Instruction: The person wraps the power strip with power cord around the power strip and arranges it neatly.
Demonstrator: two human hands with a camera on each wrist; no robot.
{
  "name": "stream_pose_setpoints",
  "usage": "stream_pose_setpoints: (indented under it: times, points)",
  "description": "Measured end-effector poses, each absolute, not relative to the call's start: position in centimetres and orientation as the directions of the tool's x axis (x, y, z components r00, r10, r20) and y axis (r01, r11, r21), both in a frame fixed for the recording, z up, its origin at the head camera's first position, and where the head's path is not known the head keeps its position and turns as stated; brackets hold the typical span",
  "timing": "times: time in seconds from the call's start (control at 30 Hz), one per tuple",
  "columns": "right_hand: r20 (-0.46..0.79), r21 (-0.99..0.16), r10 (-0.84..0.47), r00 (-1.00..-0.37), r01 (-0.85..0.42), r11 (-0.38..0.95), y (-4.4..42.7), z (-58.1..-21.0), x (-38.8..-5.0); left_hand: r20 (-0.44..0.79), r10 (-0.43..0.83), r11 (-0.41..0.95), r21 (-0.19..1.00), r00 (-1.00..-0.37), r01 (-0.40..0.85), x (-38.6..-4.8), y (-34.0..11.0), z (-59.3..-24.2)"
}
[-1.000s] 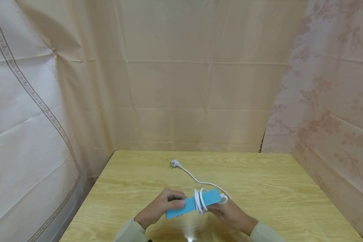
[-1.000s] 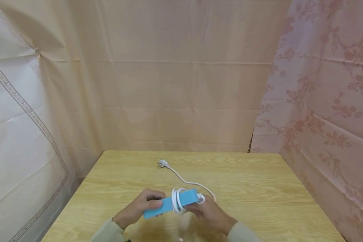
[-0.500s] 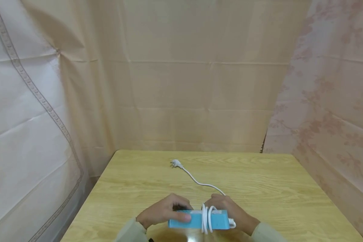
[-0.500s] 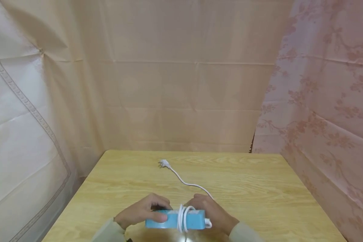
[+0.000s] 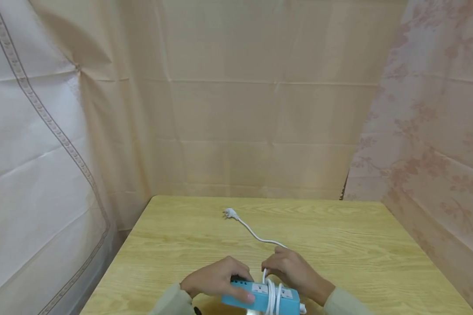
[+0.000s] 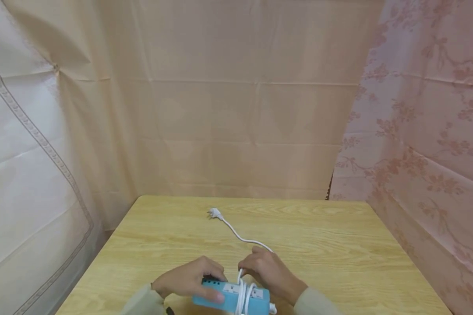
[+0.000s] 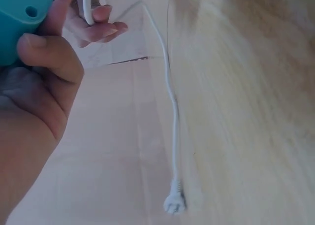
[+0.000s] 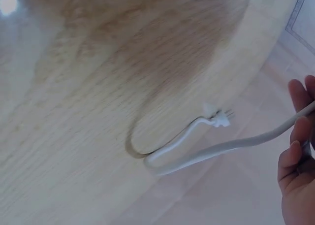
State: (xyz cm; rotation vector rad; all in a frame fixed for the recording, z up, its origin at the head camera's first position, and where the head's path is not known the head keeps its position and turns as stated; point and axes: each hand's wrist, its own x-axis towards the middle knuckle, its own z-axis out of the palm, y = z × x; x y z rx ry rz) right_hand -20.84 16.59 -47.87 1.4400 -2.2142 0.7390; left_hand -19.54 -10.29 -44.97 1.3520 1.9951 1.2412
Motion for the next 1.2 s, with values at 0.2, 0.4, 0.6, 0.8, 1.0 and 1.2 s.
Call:
stream_pose_setpoints:
  times: [0.2,0.4,0.6,0.8,1.0,1.2]
  points:
    - [0.553,-0.238,-0.698,-0.455,-0.889,0.391,16.4,-47.7,-20.7,0.106,0.896,0.248,0.688,-0.431,0.683,-19.3,-9.9,-44.6]
    - [0.542,-0.219,-0.693,-0.476,-0.876,0.430,16.5,-47.6,-20.4,0.113,0.894,0.316,0.530,-0.435,0.787,-19.1,-9.2,-44.6]
    - [0.556,-0.182,-0.684,-0.472,-0.872,0.454,16.4,-47.3,-20.1,0.100,0.877,0.363,0.501,-0.469,0.786,-19.1,-9.1,-44.9]
    - [0.545,-0.148,-0.694,-0.470,-0.869,0.472,16.3,-47.0,-19.8,0.103,0.854,0.426,0.426,-0.510,0.799,-18.8,-9.0,-45.0]
    - [0.541,-0.152,-0.688,-0.484,-0.861,0.486,16.1,-47.0,-19.6,0.115,0.834,0.465,0.379,-0.539,0.800,-18.6,-9.1,-45.1]
    - [0.538,-0.148,-0.672,-0.509,-0.842,0.520,16.0,-46.8,-19.3,0.131,0.776,0.539,0.370,-0.617,0.757,-18.4,-9.2,-45.3]
